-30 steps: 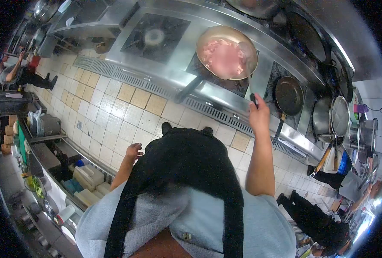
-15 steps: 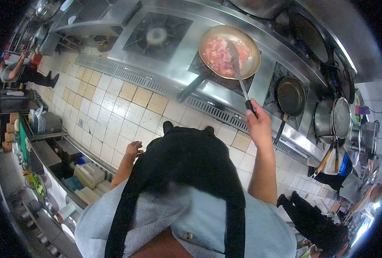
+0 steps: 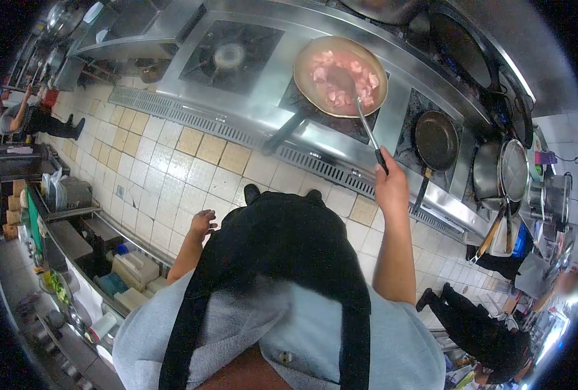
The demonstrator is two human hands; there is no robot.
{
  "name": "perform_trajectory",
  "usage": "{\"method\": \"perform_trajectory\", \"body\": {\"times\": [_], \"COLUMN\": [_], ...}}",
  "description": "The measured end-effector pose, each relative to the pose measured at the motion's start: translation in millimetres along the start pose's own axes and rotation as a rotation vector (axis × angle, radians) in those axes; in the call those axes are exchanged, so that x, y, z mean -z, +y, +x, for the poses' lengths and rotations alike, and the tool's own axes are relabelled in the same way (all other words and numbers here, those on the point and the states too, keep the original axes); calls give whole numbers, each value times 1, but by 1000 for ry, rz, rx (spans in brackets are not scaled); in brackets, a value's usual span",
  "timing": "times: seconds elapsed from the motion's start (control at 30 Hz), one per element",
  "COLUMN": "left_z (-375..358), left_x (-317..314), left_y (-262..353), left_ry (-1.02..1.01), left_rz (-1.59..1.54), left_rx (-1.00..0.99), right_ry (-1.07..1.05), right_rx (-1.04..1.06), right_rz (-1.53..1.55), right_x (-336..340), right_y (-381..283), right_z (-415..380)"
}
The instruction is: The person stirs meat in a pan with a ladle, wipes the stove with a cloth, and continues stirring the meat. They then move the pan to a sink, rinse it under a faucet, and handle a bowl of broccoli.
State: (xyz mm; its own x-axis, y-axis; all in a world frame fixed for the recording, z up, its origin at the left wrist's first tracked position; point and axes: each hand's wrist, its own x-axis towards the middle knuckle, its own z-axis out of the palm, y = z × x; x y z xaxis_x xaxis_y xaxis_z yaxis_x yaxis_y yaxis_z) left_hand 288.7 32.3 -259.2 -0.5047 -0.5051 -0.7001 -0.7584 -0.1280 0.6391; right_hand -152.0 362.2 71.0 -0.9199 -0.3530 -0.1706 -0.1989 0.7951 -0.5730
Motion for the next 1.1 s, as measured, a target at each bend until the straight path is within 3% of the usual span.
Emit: {"method": "perform_trajectory", "body": {"times": [0.1, 0.17, 0.27, 0.4, 0.43, 0.47, 0.5, 0.53, 0.6, 0.93, 1.03, 1.1], "left_z": [-19, -3, -8, -15, -22, -36, -45, -34, 0, 2, 7, 9], "left_x": [-4, -3, -6, -7, -8, -10, -11, -9, -6, -3, -1, -1], "left_y": [33, 0, -9, -7, 5, 35, 55, 36, -25, -16, -20, -19], "left_ry": [45, 32, 23, 18, 19, 57, 94, 95, 41, 26, 3, -3], "left_rz": [-84, -31, -33, -33, -33, -167, -302, -303, -36, 26, 0, 7], "left_rx": [141, 83, 67, 109, 110, 232, 352, 351, 45, 54, 76, 81], "right_ry": [83, 221, 225, 118, -3, -126, -148, -148, -260, -191, -186, -58], "right_rx": [132, 177, 52, 116, -42, -199, -273, -272, -348, -139, -32, 188], "right_rz": [104, 138, 68, 46, 318, 587, 711, 712, 896, 675, 468, 142], "right_x": [-1, 0, 6, -21, -26, -30, -27, -24, -18, 14, 22, 17], "right_y": [11, 13, 1, 35, 24, 10, -11, -18, -26, -21, -13, -5], "right_z": [7, 12, 17, 40, 37, 32, 25, 22, 18, -6, -6, -4]}}
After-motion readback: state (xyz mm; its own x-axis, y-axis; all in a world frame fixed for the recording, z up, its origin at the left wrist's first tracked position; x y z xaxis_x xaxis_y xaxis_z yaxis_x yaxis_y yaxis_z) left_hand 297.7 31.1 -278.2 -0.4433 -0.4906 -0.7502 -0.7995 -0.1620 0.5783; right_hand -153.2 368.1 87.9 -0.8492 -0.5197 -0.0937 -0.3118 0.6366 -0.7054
